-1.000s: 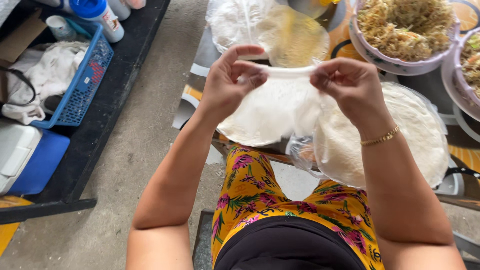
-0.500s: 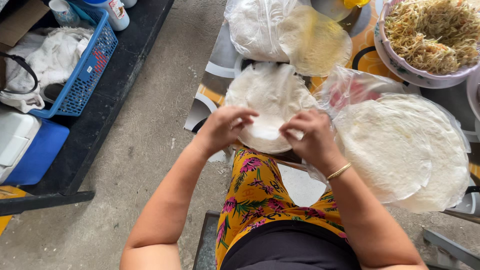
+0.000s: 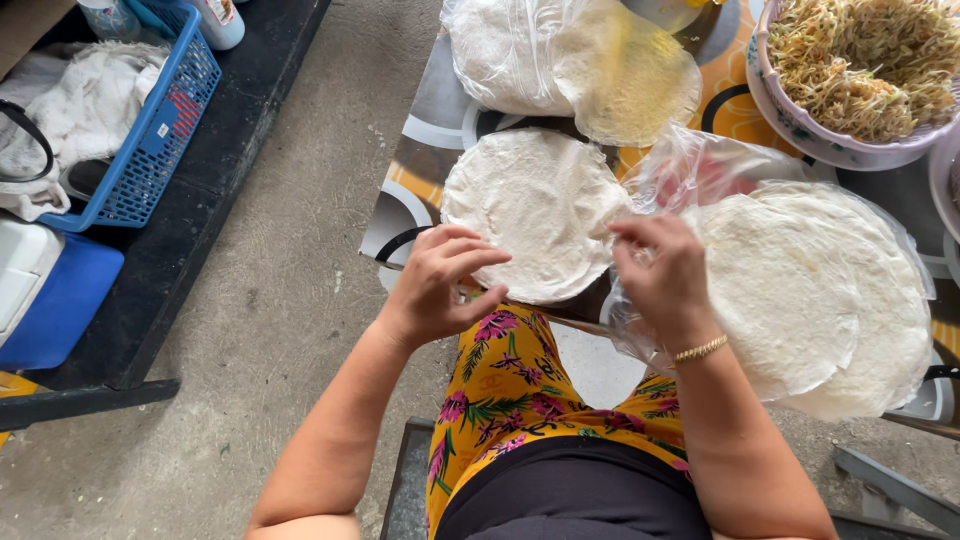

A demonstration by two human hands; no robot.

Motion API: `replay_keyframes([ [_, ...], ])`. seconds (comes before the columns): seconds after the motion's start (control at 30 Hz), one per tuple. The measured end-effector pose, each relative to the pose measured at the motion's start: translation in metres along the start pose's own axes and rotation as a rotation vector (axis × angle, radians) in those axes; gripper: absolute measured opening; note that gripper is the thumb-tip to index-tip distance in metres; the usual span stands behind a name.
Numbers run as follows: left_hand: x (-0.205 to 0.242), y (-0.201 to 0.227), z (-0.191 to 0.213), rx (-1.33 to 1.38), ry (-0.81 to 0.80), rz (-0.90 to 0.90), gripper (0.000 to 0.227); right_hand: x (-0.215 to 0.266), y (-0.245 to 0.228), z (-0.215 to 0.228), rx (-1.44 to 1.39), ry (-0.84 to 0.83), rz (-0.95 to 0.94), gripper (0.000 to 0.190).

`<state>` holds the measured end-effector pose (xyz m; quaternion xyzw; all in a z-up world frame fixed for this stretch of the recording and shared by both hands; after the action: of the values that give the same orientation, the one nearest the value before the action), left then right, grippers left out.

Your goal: The person peels apart thin white circular food wrappers from a stack using both hands and moves them to the side on a table.

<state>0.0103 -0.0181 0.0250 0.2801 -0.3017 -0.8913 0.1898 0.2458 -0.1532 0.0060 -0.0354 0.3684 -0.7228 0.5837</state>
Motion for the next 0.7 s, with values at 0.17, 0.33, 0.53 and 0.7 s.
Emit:
replay_keyframes([
  [0.17, -0.021, 0.004, -0.039, -0.083, 0.124, 0.057, 0.015, -0.028, 0.023, -0.018, 0.124, 0.031, -0.176, 0.021],
  [0.33, -0.048, -0.005, -0.092, -0.313, 0.040, 0.154, 0.041, -0.030, 0.020, -0.027, 0.153, 0.115, -0.155, 0.022],
  [0.53, -0.057, -0.014, -0.121, -0.590, -0.231, 0.316, 0.071, -0.030, 0.018, -0.019, -0.037, 0.102, -0.331, 0.022],
  [0.7, -0.065, 0.004, -0.108, -0.643, -0.397, 0.367, 0.085, -0.017, -0.009, 0.022, 0.107, 0.264, -0.017, 0.021],
])
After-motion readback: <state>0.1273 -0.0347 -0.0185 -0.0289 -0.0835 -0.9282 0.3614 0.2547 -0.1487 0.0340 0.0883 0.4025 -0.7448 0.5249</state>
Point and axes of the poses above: each hand's wrist, its own x-axis away from the middle knuckle, its own z-axis out of the back of the hand, y = z × x, the point moved 4 cm from there along -x, towards the middle knuckle, and after that the axes turned 7 degrees about z, right-handed, at the moved point
